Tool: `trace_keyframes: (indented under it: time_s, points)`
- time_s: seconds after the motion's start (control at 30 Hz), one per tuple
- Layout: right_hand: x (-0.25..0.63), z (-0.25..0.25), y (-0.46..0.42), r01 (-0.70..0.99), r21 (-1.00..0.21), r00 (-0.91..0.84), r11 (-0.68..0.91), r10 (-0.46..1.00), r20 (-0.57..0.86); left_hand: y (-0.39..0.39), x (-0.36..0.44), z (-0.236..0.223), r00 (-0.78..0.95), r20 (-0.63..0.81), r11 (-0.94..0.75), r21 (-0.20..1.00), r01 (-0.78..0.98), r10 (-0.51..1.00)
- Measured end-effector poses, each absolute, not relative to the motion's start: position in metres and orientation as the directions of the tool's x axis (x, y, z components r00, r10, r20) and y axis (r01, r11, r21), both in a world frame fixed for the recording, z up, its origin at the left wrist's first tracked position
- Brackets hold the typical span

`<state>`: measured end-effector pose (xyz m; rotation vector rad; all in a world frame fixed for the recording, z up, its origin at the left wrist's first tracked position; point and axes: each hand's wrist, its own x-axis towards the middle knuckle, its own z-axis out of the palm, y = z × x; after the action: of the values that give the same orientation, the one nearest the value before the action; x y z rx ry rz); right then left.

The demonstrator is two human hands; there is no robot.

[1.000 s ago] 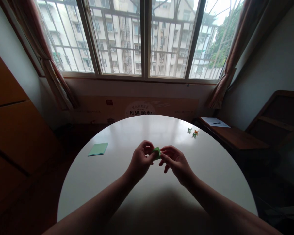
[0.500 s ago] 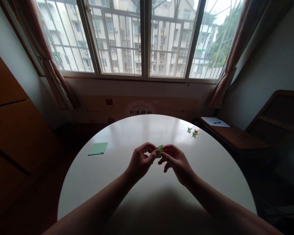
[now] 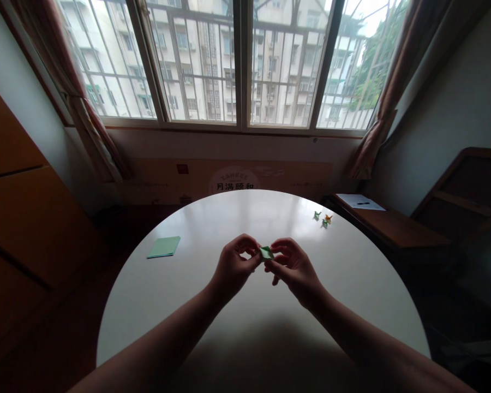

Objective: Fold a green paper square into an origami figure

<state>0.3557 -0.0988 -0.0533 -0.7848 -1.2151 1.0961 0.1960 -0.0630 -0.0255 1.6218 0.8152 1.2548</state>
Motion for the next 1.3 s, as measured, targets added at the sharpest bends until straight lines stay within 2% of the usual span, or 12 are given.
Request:
trace_keyframes:
  time_s: [0.2, 0.47, 0.6, 0.77, 0.83, 1.13, 1.3]
  points:
    - [0.354, -0.057, -0.096, -0.162, -0.934, -0.016, 0.318, 0.946, 0.325, -0.060, 0.197, -0.029, 0.263, 0.306, -0.297, 0.952, -0.073, 0.915]
    - [0.355, -0.056, -0.095, -0.130, -0.947, -0.006, 0.295, 0.955, 0.298, -0.060, 0.196, -0.032, 0.371, 0.238, -0.238, 0.970, -0.049, 0.897]
    - [0.357, -0.057, -0.093, -0.122, -0.948, -0.008, 0.293, 0.955, 0.296, -0.062, 0.196, -0.029, 0.422, 0.266, -0.287, 0.958, -0.014, 0.867]
    - [0.359, -0.060, -0.094, -0.101, -0.952, -0.024, 0.290, 0.955, 0.294, -0.069, 0.196, -0.026, 0.458, 0.396, -0.481, 0.873, 0.082, 0.796]
    - [0.358, -0.059, -0.096, -0.081, -0.951, -0.024, 0.298, 0.953, 0.301, -0.070, 0.196, -0.026, 0.447, 0.414, -0.505, 0.857, 0.102, 0.793]
    - [0.356, -0.053, -0.100, 0.074, -0.885, 0.083, 0.459, 0.882, 0.464, -0.069, 0.198, -0.028, 0.392, 0.357, -0.405, 0.913, 0.045, 0.848]
    - [0.356, -0.053, -0.101, 0.154, -0.861, 0.099, 0.485, 0.859, 0.502, -0.070, 0.198, -0.027, 0.378, 0.360, -0.409, 0.911, 0.054, 0.853]
